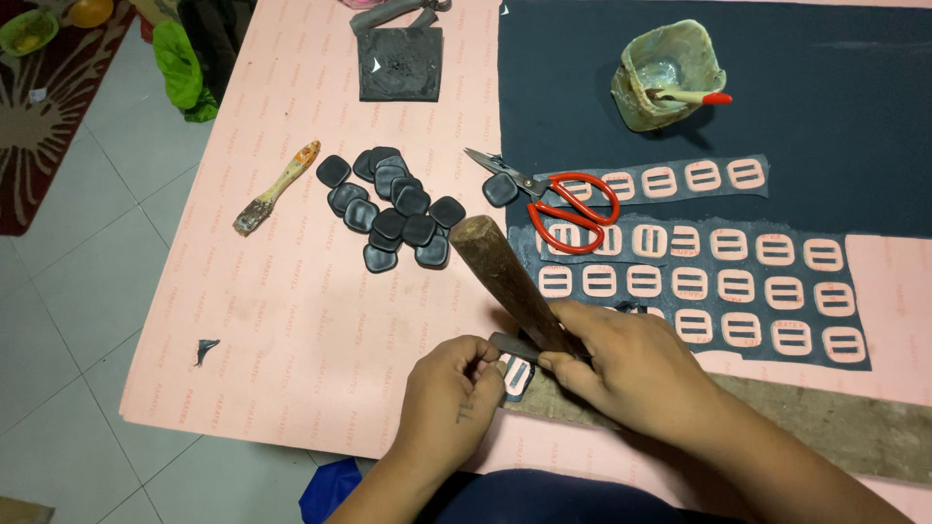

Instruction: The person places small dark rubber pieces on a wooden block and presses a flat blade against their edges using a hammer to trim and shape them, setting finished pieces aside. They then use red-handled scissors to trim the edges of the rubber pieces one at a time and continue hammering and trimming more pieces.

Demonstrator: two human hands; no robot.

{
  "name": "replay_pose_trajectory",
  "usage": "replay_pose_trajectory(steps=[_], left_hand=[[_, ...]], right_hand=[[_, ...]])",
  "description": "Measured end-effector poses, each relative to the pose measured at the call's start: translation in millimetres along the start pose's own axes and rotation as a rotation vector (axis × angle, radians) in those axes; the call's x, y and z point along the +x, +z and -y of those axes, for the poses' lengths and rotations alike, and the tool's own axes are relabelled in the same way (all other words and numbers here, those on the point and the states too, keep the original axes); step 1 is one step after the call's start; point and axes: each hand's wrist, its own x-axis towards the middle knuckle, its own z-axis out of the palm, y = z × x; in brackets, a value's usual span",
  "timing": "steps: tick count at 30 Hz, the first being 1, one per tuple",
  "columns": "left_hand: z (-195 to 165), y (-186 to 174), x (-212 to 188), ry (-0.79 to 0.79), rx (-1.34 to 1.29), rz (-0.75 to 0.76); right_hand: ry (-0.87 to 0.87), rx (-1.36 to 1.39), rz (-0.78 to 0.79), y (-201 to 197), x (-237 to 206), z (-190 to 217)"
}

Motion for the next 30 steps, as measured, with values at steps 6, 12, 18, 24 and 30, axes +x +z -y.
replay_pose_trajectory(steps=[6,12,18,24,30], left_hand=[[0.4,6.1,-2.3,0.271,0.136,-0.172],[2.5,-3.5,1.4,-0.037,-0.251,0.082],[-2.0,-0.5,0.6,0.043,0.012,-0.028],[-0.4,3.6,-2.7,0.049,-0.147,-0.068],[-4.1,-1.3,2.1,-0.034,-0.074,0.002]], right_hand=[[-0.112,0.096,-0.046,1.5,-7.1,-6.0],[-0.119,0.030,-0.056,-2.2,-12.8,-3.5],[0.068,0.036,0.011,6.4,-7.1,-1.6],[-0.071,0.071,-0.054,5.4,-18.9,-6.2],[0.164,0.116,0.000,9.6,-10.5,-3.3]])
